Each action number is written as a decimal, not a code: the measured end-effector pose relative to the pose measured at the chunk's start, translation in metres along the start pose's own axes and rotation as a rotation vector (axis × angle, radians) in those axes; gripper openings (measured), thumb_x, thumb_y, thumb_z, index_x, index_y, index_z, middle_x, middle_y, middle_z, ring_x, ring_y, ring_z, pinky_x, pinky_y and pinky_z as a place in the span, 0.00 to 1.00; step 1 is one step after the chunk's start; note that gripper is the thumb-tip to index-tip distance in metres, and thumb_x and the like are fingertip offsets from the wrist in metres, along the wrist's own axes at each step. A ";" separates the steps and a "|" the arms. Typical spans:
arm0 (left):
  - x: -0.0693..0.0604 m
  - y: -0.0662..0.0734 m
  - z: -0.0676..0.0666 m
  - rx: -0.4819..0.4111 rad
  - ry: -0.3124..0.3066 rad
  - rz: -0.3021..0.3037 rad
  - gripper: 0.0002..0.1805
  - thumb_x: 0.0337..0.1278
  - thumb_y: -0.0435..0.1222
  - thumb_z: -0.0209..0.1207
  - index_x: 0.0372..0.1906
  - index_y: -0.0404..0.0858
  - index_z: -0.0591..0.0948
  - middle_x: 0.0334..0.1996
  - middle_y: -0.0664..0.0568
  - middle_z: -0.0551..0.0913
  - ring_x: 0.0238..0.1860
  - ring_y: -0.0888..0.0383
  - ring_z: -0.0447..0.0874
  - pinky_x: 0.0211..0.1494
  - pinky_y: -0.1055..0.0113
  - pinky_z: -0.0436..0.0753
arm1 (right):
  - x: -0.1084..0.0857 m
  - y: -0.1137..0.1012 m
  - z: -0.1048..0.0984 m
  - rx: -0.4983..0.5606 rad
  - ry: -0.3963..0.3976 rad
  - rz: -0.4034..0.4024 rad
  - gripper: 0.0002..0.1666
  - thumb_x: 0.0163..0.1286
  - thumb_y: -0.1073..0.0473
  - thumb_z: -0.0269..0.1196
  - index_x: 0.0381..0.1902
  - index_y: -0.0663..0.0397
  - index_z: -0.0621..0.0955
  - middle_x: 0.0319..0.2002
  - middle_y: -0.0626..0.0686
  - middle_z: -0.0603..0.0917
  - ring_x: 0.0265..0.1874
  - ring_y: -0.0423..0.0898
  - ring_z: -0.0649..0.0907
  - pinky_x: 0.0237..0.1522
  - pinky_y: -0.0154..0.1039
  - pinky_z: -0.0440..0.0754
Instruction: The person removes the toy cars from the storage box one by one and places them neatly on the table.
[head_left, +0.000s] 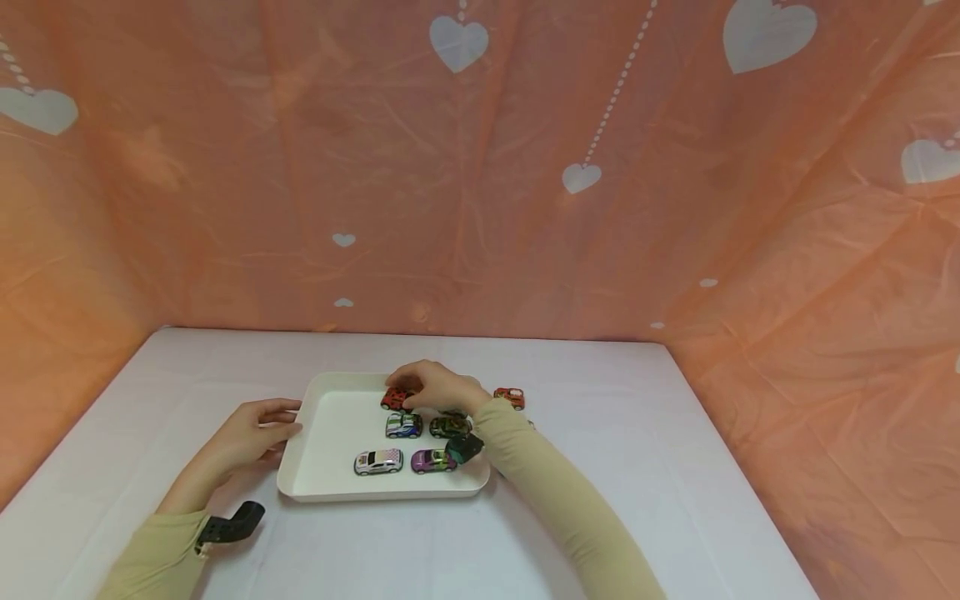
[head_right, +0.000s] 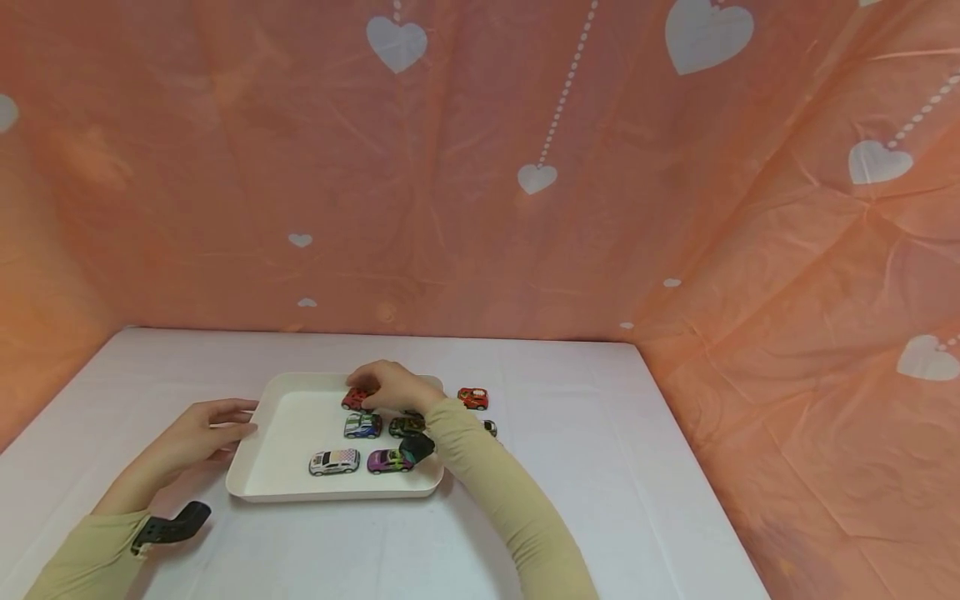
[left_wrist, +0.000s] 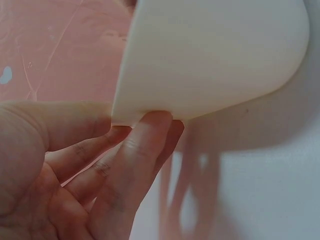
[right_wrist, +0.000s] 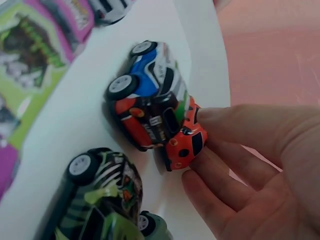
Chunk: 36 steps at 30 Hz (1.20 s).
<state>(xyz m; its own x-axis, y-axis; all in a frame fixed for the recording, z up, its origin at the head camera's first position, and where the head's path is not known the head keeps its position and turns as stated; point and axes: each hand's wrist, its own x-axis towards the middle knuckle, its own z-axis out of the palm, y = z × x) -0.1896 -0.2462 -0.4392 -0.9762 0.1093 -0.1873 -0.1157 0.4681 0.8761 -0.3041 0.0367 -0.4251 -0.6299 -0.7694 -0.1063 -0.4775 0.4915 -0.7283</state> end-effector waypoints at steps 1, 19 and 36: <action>0.000 0.000 0.000 0.005 0.001 0.004 0.27 0.63 0.31 0.57 0.63 0.22 0.66 0.48 0.33 0.78 0.34 0.55 0.83 0.30 0.63 0.81 | 0.000 0.000 0.000 -0.012 0.005 -0.002 0.25 0.62 0.72 0.64 0.58 0.63 0.77 0.56 0.55 0.79 0.56 0.45 0.77 0.54 0.28 0.70; 0.002 0.003 -0.002 0.014 -0.002 -0.003 0.27 0.62 0.32 0.58 0.62 0.22 0.67 0.49 0.33 0.77 0.32 0.56 0.79 0.30 0.63 0.81 | 0.003 -0.003 0.001 -0.058 0.052 0.032 0.25 0.59 0.75 0.66 0.55 0.61 0.79 0.51 0.53 0.82 0.50 0.43 0.80 0.48 0.27 0.74; 0.000 0.003 0.000 0.017 0.008 -0.008 0.27 0.63 0.32 0.58 0.62 0.22 0.67 0.50 0.31 0.77 0.32 0.56 0.79 0.29 0.62 0.81 | 0.004 0.007 0.001 -0.059 0.051 0.029 0.27 0.56 0.75 0.68 0.55 0.62 0.80 0.50 0.52 0.83 0.47 0.40 0.81 0.45 0.26 0.75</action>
<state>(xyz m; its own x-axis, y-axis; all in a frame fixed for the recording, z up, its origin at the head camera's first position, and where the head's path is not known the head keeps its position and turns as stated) -0.1899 -0.2450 -0.4370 -0.9767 0.0985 -0.1906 -0.1205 0.4836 0.8669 -0.3092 0.0365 -0.4310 -0.6737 -0.7333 -0.0911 -0.4926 0.5376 -0.6843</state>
